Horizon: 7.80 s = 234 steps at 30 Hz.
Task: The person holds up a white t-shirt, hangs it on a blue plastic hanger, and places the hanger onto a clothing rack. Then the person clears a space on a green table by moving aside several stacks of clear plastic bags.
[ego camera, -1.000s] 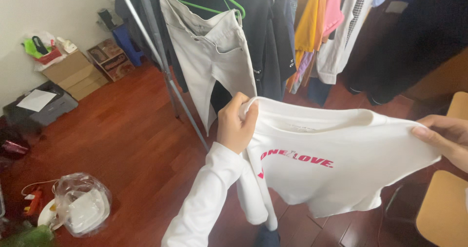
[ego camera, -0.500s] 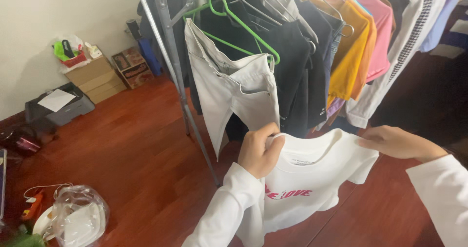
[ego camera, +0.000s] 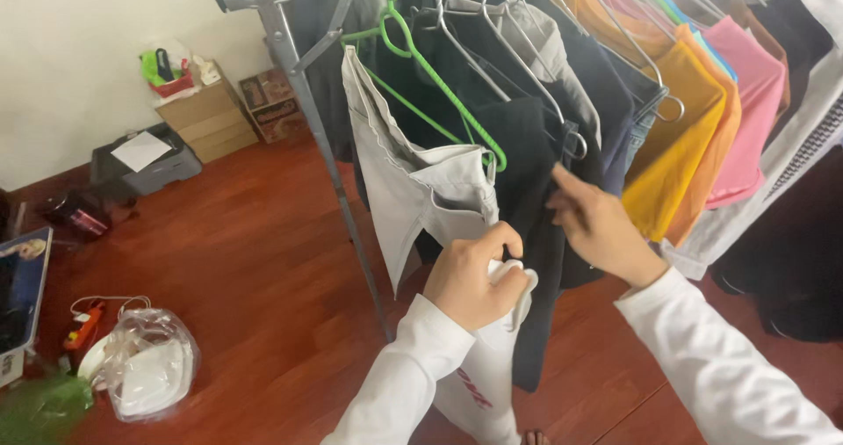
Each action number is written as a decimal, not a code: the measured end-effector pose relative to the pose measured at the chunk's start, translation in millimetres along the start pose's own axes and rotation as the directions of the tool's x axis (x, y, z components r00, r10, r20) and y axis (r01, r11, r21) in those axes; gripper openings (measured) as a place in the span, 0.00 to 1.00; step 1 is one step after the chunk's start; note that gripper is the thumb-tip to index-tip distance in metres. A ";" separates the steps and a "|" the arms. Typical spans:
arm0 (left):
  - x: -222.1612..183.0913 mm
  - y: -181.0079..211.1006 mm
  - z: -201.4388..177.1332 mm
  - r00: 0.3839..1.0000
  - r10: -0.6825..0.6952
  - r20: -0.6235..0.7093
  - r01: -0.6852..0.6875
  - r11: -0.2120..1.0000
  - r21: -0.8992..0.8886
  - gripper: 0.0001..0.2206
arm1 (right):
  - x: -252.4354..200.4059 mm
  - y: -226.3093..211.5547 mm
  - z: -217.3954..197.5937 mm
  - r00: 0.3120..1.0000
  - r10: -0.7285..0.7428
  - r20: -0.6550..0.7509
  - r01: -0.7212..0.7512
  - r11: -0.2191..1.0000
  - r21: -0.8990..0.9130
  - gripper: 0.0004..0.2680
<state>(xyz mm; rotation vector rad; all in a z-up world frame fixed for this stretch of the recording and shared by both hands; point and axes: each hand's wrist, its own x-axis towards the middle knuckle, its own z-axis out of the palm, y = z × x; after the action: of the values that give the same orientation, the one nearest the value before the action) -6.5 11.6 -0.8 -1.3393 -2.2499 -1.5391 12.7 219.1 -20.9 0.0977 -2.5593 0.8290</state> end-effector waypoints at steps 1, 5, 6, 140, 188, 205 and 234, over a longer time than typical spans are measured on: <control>6.4 1.2 1.6 1.000 -0.009 -0.014 0.009 1.000 0.006 0.04 | 3.3 -2.5 -4.7 1.000 -0.012 0.011 0.012 1.000 0.005 0.23; 38.7 14.0 15.1 0.972 -0.199 0.122 0.174 0.966 0.194 0.24 | 18.5 7.0 -26.7 0.980 -0.133 0.147 0.156 0.975 -0.159 0.18; 47.2 19.1 18.9 0.939 -0.302 0.163 0.242 0.920 0.309 0.30 | 22.7 12.7 -31.9 0.974 -0.172 0.145 0.203 0.950 -0.238 0.16; -0.3 12.1 61.8 0.977 0.168 0.129 -0.187 0.969 0.160 0.28 | -145.2 53.8 -114.5 0.633 0.610 -0.476 -0.583 0.781 0.224 0.06; -28.9 223.7 272.2 0.355 0.880 0.316 -0.478 0.461 -0.748 0.16 | -448.2 -203.6 -104.5 -0.200 0.865 -0.461 -0.787 0.139 0.602 0.11; -118.1 271.4 298.6 -0.059 0.673 0.737 0.299 0.716 -0.630 0.09 | -470.7 -328.4 -51.7 -0.543 0.652 -0.529 -0.566 0.180 0.804 0.09; -355.0 404.5 277.3 0.161 0.874 0.458 -0.409 0.481 -0.775 0.05 | -577.8 -631.0 65.4 -0.627 0.502 -0.596 -0.501 0.326 0.802 0.14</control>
<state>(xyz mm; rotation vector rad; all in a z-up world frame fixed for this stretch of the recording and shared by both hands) 595.9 59.9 -35.9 -3.2319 -0.8511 -1.1415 631.8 -373.5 22.1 -1.7190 -0.6280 0.6681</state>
